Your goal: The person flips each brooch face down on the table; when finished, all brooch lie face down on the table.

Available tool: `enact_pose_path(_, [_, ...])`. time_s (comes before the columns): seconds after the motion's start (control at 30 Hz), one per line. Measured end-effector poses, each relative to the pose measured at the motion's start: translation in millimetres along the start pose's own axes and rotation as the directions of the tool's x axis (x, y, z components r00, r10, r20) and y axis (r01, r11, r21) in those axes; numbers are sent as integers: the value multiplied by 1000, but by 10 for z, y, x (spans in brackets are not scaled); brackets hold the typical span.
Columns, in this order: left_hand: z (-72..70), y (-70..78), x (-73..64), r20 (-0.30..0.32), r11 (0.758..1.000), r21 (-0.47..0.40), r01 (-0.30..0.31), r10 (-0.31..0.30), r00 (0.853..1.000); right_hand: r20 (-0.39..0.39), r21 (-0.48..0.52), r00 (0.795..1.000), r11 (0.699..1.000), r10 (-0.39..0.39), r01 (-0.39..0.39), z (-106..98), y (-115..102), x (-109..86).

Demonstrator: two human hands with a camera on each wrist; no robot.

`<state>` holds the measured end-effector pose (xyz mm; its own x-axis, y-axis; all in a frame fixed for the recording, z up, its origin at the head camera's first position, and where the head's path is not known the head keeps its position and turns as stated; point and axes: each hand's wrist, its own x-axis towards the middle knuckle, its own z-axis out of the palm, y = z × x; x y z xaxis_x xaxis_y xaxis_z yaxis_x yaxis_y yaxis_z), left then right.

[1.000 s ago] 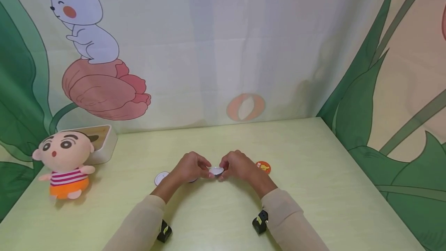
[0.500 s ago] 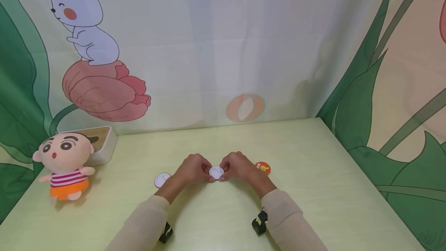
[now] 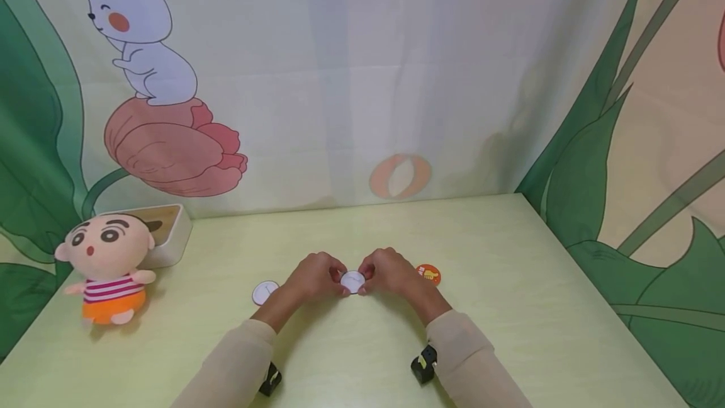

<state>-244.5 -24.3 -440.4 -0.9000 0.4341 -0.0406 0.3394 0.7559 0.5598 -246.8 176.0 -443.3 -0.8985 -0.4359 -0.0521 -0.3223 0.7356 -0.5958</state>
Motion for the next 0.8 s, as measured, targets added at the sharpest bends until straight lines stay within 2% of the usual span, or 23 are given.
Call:
enact_pose_path(0.2, [2, 55, -38, -24, 997, -80, -11, 9, 1000, -34, -31, 999, 999, 6, -7, -52, 36, -110])
enact_pose_path(0.43, [48, 186, -42, -37, 987, -153, -45, 39, 999, -96, -28, 993, 998, -62, 59, -140, 136, -309])
enact_pose_path(0.53, [72, 229, -23, -38, 982, -179, -52, 46, 998, -111, -11, 992, 998, -67, 66, -175, 185, -378])
enact_pose_path(0.67, [122, 280, 32, -32, 978, -197, -62, 57, 998, -133, -1, 991, 1000, -13, 13, -240, 265, -455])
enact_pose_path(0.8, [170, 336, 95, -25, 979, -203, -27, 22, 999, -153, 3, 987, 999, 49, -49, -314, 360, -486])
